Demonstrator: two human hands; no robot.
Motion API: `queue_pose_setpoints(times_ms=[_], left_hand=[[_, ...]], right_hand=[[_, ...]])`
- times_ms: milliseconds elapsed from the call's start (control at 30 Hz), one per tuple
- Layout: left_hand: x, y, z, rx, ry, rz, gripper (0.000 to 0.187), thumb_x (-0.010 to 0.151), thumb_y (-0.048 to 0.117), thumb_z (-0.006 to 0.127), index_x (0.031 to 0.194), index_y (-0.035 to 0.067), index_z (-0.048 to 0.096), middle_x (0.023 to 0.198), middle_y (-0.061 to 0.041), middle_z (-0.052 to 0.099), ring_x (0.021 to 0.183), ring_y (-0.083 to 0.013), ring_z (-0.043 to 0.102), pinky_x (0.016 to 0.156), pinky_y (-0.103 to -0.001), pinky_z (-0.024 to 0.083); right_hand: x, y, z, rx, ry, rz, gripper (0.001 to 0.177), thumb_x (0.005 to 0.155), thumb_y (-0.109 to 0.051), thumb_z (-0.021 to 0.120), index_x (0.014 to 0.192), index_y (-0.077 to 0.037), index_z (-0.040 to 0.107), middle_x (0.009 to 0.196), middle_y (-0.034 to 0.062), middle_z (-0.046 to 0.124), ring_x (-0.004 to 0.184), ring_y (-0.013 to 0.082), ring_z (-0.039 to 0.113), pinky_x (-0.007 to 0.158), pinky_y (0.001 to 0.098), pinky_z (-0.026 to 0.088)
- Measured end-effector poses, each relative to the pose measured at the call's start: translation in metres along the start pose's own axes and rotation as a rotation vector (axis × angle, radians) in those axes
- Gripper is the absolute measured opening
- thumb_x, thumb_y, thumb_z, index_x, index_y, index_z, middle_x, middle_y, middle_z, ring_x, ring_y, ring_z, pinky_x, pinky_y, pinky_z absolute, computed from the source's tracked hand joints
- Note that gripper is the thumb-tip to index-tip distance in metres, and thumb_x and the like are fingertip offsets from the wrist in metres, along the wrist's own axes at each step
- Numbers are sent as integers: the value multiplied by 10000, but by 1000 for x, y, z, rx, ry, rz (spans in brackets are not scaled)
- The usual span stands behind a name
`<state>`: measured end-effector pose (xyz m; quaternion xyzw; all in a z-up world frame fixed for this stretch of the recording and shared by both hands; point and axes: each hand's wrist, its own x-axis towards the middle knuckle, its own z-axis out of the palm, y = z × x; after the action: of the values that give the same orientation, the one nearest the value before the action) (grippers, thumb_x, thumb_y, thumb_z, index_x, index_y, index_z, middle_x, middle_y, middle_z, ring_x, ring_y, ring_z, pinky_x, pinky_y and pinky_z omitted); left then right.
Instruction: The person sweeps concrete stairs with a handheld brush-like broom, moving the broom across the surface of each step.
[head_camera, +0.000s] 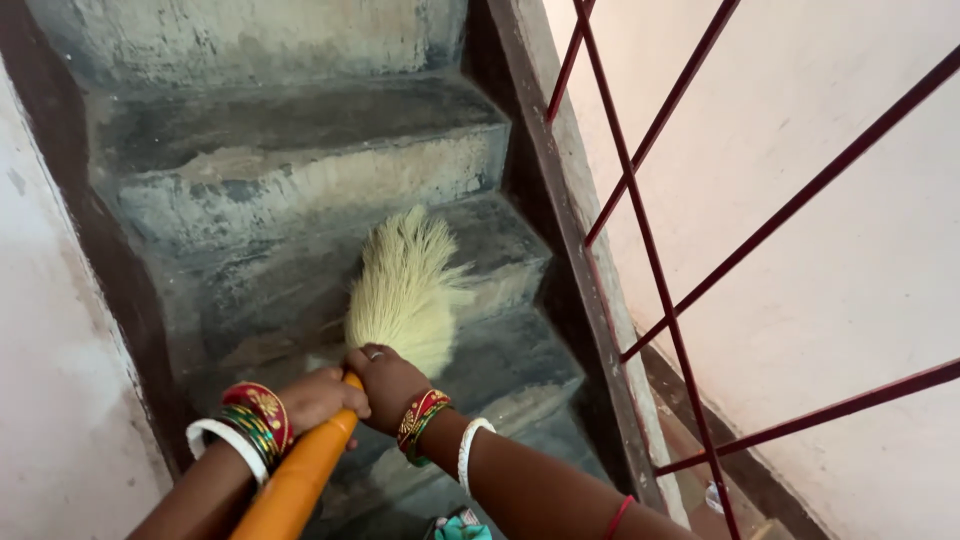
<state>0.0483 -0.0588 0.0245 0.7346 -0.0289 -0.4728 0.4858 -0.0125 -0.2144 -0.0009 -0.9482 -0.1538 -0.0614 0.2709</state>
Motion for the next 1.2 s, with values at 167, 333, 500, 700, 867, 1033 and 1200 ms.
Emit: queue_pose_setpoints(times_ms=[167, 333, 500, 700, 867, 1033, 1200], left_hand=[[-5, -10, -2, -55, 35, -33, 541, 797, 92, 728, 1270, -49, 509, 1043, -212, 661, 687, -323, 714, 597, -424, 604], [-10, -9, 3, -43, 51, 1, 542, 769, 112, 724, 1255, -22, 523, 1021, -187, 662, 665, -306, 701, 581, -420, 598], [-7, 11, 23, -47, 38, 11, 553, 774, 117, 728, 1259, -45, 519, 1004, -199, 682, 667, -307, 721, 574, -420, 601], [17, 53, 82, -22, 70, -6, 549, 789, 112, 726, 1271, -25, 503, 1002, -194, 678, 668, -304, 720, 585, -429, 599], [32, 56, 108, -45, 88, 10, 504, 776, 102, 698, 1241, -36, 560, 1016, -210, 709, 660, -302, 716, 596, -409, 611], [38, -1, 74, -140, 113, 72, 494, 782, 183, 704, 1218, -33, 621, 1007, -165, 726, 751, -252, 732, 690, -414, 640], [48, -76, 3, -118, 220, -5, 542, 776, 145, 737, 1274, -16, 597, 1006, -186, 723, 783, -288, 721, 717, -438, 619]], right_hand=[[12, 1, 16, -60, -85, -27, 486, 795, -203, 749, 1218, -53, 564, 1239, 211, 643, 1298, 394, 553, 975, 466, 528], [11, 4, 11, -59, -107, -34, 514, 789, -225, 751, 1234, -60, 554, 1232, 201, 652, 1258, 370, 591, 1007, 451, 524], [-1, 12, -18, -17, -116, 22, 506, 789, -243, 761, 1229, -92, 560, 1251, 181, 645, 1239, 362, 603, 965, 455, 534], [-33, 52, -63, 46, -46, 64, 455, 803, -220, 744, 1211, -122, 568, 1246, 157, 653, 1189, 365, 636, 935, 457, 555], [-49, 84, -68, 89, 5, 32, 425, 816, -198, 735, 1197, -105, 573, 1243, 170, 647, 1190, 381, 628, 933, 463, 554], [-41, 75, -32, 213, 41, -97, 423, 791, -174, 751, 1184, -106, 609, 1230, 183, 633, 1152, 390, 633, 929, 472, 539], [-27, 40, -7, 237, 56, -169, 452, 800, -174, 727, 1244, -157, 642, 1245, 149, 662, 1194, 344, 663, 983, 441, 563]])
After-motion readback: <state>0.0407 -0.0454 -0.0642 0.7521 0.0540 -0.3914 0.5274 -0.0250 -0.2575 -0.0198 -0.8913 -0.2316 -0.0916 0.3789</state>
